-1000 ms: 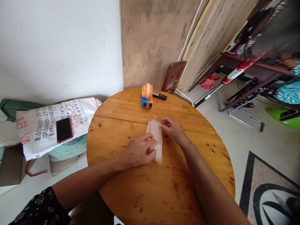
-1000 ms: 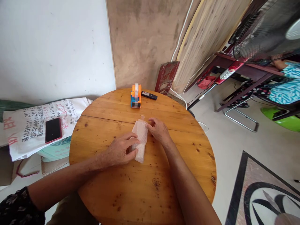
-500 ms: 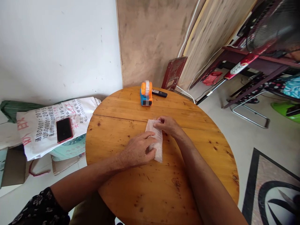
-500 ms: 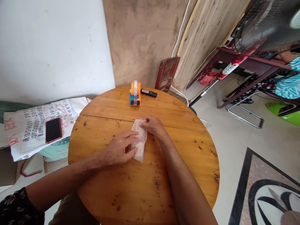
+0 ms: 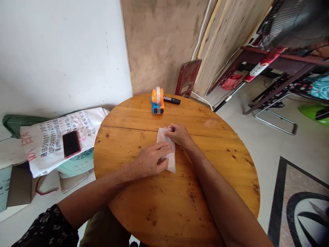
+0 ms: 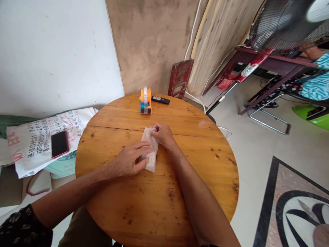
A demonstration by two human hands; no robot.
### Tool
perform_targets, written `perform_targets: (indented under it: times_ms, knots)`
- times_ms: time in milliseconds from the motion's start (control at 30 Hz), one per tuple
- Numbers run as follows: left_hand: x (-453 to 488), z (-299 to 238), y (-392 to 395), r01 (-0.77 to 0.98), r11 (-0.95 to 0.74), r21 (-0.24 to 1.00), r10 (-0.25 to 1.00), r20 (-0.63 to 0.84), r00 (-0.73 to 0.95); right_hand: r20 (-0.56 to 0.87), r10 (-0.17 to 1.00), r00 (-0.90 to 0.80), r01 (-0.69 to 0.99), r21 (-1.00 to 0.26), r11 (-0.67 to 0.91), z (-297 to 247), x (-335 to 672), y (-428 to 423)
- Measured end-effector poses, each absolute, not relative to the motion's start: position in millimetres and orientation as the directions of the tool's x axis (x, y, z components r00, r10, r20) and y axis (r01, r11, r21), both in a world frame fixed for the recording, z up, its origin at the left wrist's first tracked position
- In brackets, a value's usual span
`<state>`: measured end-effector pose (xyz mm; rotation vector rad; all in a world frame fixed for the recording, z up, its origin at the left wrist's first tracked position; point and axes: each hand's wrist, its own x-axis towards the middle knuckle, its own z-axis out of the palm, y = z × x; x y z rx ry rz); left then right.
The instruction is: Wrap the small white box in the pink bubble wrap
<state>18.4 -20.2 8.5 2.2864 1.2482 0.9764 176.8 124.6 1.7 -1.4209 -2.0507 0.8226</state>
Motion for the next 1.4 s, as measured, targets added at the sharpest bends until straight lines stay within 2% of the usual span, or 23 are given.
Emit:
perform_targets:
  times_ms: [267, 433, 600, 867, 1133, 1300, 1400]
  knots:
    - [21, 7, -20, 0.591, -0.486, 0.644, 0.874, 0.353, 0.334, 0.031, 0.945, -0.325, 0.547, -0.809, 0.215, 3, 176, 124]
    - [21, 7, -19, 0.575, -0.438, 0.691, 0.898, 0.309, 0.312, -0.017, 0.945, -0.326, 0.276, -0.958, 0.078, 18, 172, 116]
    - [18, 11, -16, 0.612, -0.398, 0.683, 0.915, 0.254, 0.313, 0.008, 0.931, -0.366, 0.146, -0.987, 0.066, 40, 169, 105]
    - [18, 14, -16, 0.620, -0.363, 0.695, 0.931, 0.242, 0.273, 0.091, 0.909, -0.406, 0.164, -0.972, 0.170, 62, 175, 73]
    - [20, 14, -21, 0.722, -0.270, 0.637, 0.953, 0.286, 0.103, 0.170, 0.904, -0.393, 0.145, -0.959, 0.244, 62, 184, 28]
    - [17, 13, -18, 0.651, -0.183, 0.737, 0.976, 0.217, 0.027, 0.206, 0.902, -0.379, 0.101, -0.960, 0.262, 57, 189, 20]
    - [14, 12, -15, 0.556, -0.240, 0.796, 0.968, 0.240, 0.074, 0.221, 0.888, -0.403, 0.120, -0.949, 0.291, 56, 191, 17]
